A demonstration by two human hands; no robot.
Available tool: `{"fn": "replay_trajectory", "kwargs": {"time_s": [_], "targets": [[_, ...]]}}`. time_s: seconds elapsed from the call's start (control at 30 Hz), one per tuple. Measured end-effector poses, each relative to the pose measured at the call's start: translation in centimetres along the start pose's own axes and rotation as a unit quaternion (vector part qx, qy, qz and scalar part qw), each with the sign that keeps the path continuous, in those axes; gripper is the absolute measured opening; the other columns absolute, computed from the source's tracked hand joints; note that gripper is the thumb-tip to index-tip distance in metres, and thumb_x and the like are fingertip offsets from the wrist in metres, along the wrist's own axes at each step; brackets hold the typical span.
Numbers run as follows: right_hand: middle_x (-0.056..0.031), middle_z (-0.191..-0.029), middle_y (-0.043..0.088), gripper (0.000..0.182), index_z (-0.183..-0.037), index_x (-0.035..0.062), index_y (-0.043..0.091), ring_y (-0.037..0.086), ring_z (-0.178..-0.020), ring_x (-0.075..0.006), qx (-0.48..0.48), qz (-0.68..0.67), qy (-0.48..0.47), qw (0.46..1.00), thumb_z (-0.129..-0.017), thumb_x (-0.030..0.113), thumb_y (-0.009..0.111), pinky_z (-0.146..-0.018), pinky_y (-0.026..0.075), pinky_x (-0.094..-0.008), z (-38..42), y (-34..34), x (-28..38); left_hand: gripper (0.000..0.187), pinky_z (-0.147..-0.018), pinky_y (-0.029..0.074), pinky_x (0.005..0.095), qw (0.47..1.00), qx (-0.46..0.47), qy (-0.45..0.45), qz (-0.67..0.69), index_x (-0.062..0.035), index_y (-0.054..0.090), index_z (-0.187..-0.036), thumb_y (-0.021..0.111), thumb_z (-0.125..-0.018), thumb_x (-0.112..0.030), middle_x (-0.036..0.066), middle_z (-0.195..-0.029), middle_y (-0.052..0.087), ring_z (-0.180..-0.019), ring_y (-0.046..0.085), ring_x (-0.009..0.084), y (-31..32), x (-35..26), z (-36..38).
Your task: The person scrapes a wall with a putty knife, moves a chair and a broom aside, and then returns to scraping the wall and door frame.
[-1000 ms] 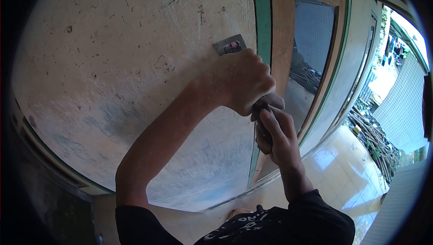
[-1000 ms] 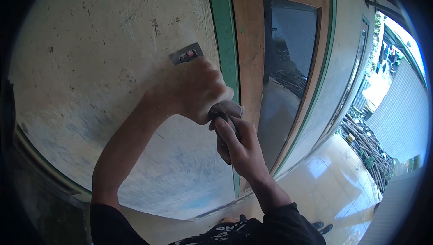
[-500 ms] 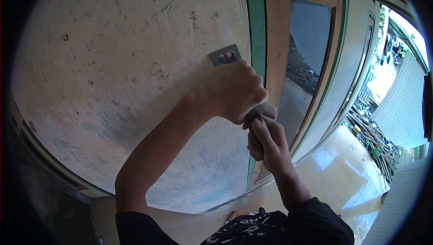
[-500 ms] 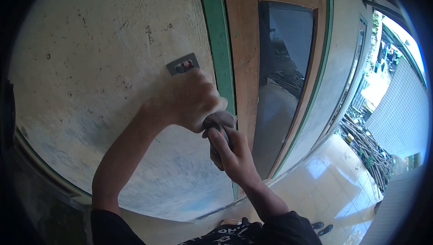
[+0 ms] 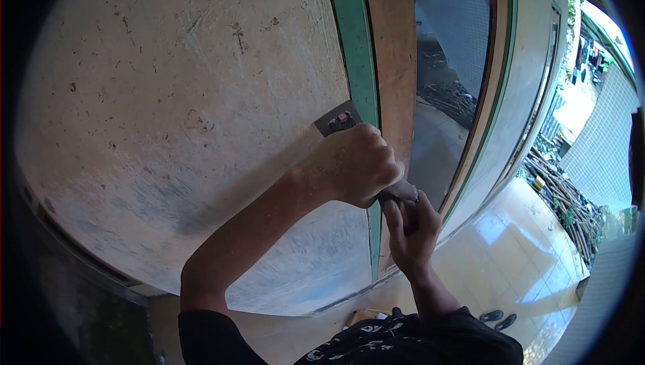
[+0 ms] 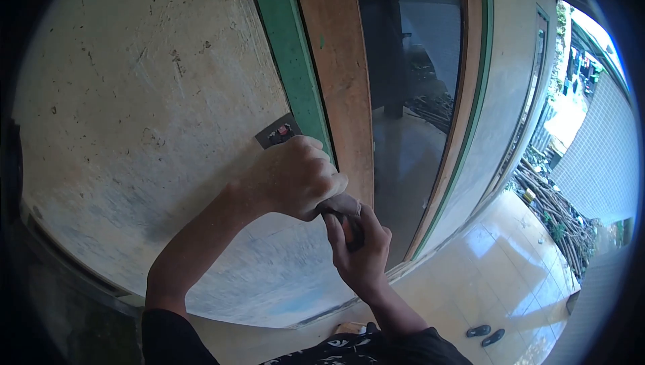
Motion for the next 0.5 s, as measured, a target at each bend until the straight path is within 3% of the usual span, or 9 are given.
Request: {"fn": "replay_trajectory", "kwargs": {"time_s": [0.07, 0.1, 0.23, 0.4, 0.5], "targets": [[-0.0036, -0.065, 0.06, 0.02, -0.102, -0.0042, 0.062, 0.056, -0.063, -0.0048, 0.023, -0.006, 0.087, 0.996, -0.089, 0.01, 0.066, -0.057, 0.044, -0.0214, -1.3, 0.7, -0.8, 0.021, -0.057, 0.048, 0.0322, 0.999, 0.042, -0.004, -0.027, -0.0086, 0.061, -0.059, 0.076, -0.063, -0.023, 0.006, -0.049, 0.056, -0.044, 0.054, 0.0171, -0.4, 1.3, 0.0], [0.001, -0.062, 0.053, 0.016, -0.097, -0.0034, 0.066, 0.047, -0.058, -0.0025, 0.009, -0.03, 0.075, 0.997, -0.091, 0.012, 0.063, -0.053, 0.038, -0.0197, -1.7, 1.2, -0.6, 0.021, -0.058, 0.049, 0.0319, 0.995, 0.086, -0.008, -0.056, -0.0085, 0.062, -0.06, 0.076, -0.064, -0.024, 0.005, -0.05, 0.057, -0.044, 0.055, 0.0165, -0.2, 1.7, -0.1], [0.0052, -0.064, 0.05, 0.024, -0.105, -0.0057, 0.064, 0.045, -0.057, -0.0019, 0.063, -0.139, 0.131, 0.98, -0.094, 0.015, 0.061, -0.051, 0.034, -0.019, -1.2, 1.4, -1.3, 0.018, -0.058, 0.05, 0.0312, 0.991, 0.113, -0.012, -0.065, -0.0087, 0.064, -0.06, 0.075, -0.063, -0.023, 0.005, -0.051, 0.059, -0.045, 0.056, 0.0157, -0.8, 1.6, -0.4], [0.0055, -0.062, 0.048, 0.031, -0.105, -0.008, 0.062, 0.042, -0.055, -0.0006, 0.106, -0.171, 0.189, 0.961, -0.097, 0.021, 0.056, -0.048, 0.032, -0.0186, -1.0, 1.2, -0.1, 0.014, -0.055, 0.051, 0.0326, 0.992, 0.126, 0.001, -0.026, -0.0084, 0.064, -0.059, 0.073, -0.057, -0.019, 0.006, -0.051, 0.059, -0.047, 0.059, 0.0164, -2.2, 1.1, -0.5], [0.0056, -0.059, 0.047, 0.029, -0.09, -0.0061, 0.061, 0.042, -0.053, -0.0008, 0.074, -0.188, 0.134, 0.97, -0.096, 0.022, 0.059, -0.046, 0.03, -0.0191, -3.9, 1.6, 1.2, 0.014, -0.055, 0.051, 0.032, 0.991, 0.111, -0.001, -0.077, -0.008, 0.064, -0.059, 0.073, -0.055, -0.019, 0.007, -0.052, 0.06, -0.047, 0.059, 0.016, -4.5, 2.9, -1.4]]}}
Point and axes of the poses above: each hand's wrist, its own z-axis away from the middle knuckle, its own y-axis out of the palm, x = y × z, the point moved 7 cm from there along -z, towards the middle knuckle
